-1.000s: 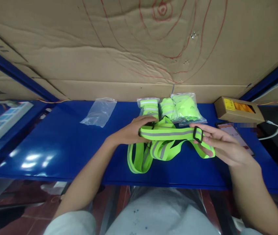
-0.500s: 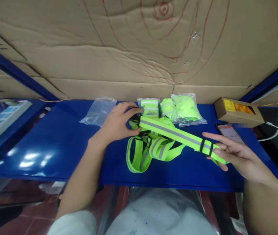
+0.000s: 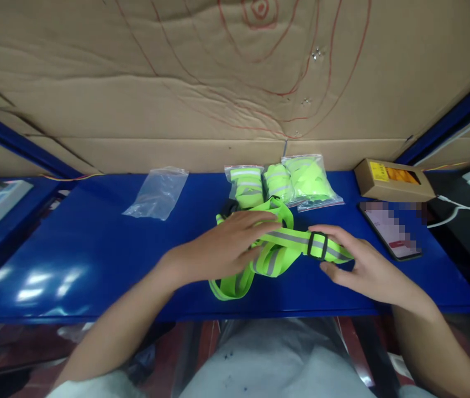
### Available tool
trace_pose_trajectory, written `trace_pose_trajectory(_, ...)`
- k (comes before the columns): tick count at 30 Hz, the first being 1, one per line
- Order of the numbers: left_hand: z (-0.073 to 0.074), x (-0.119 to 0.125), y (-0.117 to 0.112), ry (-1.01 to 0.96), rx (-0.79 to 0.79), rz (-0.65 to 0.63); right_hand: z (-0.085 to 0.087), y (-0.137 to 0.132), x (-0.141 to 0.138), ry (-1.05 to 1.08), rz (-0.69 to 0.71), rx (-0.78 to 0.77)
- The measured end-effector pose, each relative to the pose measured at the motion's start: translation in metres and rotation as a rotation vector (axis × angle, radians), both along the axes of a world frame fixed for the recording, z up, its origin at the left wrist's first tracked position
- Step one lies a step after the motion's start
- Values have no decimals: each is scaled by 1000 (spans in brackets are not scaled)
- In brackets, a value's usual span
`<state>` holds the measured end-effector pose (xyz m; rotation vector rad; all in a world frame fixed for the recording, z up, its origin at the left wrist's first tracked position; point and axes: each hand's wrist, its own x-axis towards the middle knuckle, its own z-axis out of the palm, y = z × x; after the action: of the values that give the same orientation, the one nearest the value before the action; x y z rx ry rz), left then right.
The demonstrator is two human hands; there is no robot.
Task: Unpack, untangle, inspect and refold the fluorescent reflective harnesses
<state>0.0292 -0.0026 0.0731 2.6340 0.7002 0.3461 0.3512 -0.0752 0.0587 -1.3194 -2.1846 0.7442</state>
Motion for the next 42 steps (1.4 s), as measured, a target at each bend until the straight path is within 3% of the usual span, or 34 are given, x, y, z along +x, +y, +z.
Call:
trace_pose_trajectory(4,-7,45,7,-31,0,3,-4,-3,-10,-64,-48,177)
trace_pose_trajectory(7,-13,51,22,-126,-137,26,-12,-3,-15,-58,-69,286)
trace_pose_trajectory(12,-2,26,38,-215,-346,11,-23,-3,-17,-51,-53,322)
trace_pose_trajectory(16,8,-5,49,-134,-333,14,-29,-5,-10,-38,-49,315)
trace_pose_trajectory(21,10,-42,63,-149,-328,146,-31,-10,2,-44,-103,317)
trace_pose_trajectory(26,-3,-56,67,-178,-426,150,-30,-10,12,46,-134,257)
trace_pose_trajectory(29,-18,-58,68,-182,-323,155,-29,-6,21,108,-123,214)
trace_pose_trajectory(34,-33,-60,69,-178,-253,44,-29,-7,30,277,-63,110)
trace_pose_trajectory(39,-34,-55,65,-117,-163,75,-32,-13,31,329,-257,29)
trace_pose_trajectory(42,-43,-55,65,-49,-74,146,-38,-19,41,418,-389,42)
